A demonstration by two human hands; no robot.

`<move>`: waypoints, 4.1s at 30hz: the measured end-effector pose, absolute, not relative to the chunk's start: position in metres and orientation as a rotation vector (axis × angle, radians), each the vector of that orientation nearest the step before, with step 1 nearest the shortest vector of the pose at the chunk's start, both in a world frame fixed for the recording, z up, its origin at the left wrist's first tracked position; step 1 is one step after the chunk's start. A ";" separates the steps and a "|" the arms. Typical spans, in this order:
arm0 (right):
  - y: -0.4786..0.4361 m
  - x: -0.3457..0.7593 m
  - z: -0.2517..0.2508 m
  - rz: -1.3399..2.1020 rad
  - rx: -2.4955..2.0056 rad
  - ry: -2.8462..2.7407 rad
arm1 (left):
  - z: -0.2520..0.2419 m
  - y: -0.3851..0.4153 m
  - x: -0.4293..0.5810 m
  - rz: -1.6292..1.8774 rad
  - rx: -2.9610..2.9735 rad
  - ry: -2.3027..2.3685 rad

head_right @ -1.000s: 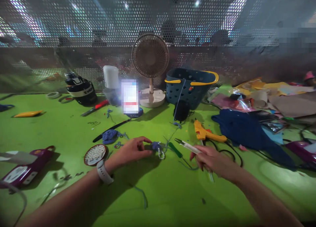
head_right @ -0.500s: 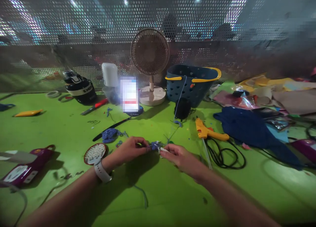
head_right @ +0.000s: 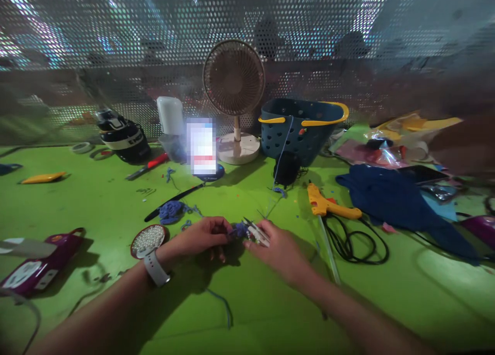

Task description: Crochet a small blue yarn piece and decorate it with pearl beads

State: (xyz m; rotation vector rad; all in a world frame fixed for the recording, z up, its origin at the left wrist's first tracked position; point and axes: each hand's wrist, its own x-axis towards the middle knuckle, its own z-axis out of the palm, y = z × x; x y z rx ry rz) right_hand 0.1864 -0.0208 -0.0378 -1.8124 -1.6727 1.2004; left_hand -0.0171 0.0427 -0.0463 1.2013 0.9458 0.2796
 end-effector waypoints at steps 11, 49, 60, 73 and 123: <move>-0.003 0.171 -0.035 0.661 -1.778 -2.135 | -0.041 0.041 -0.020 0.292 1.149 0.931; -0.001 0.194 -0.045 1.469 -1.575 -1.416 | -0.024 0.026 -0.015 0.811 1.852 0.952; -0.002 0.195 -0.053 1.488 -1.537 -1.400 | -0.033 0.029 -0.015 0.736 1.628 0.962; -0.003 0.192 -0.034 1.569 -1.529 -1.396 | -0.035 0.033 -0.016 0.616 1.509 0.887; -0.007 0.195 -0.044 1.205 -1.497 -1.547 | -0.032 0.029 -0.019 0.877 2.121 0.845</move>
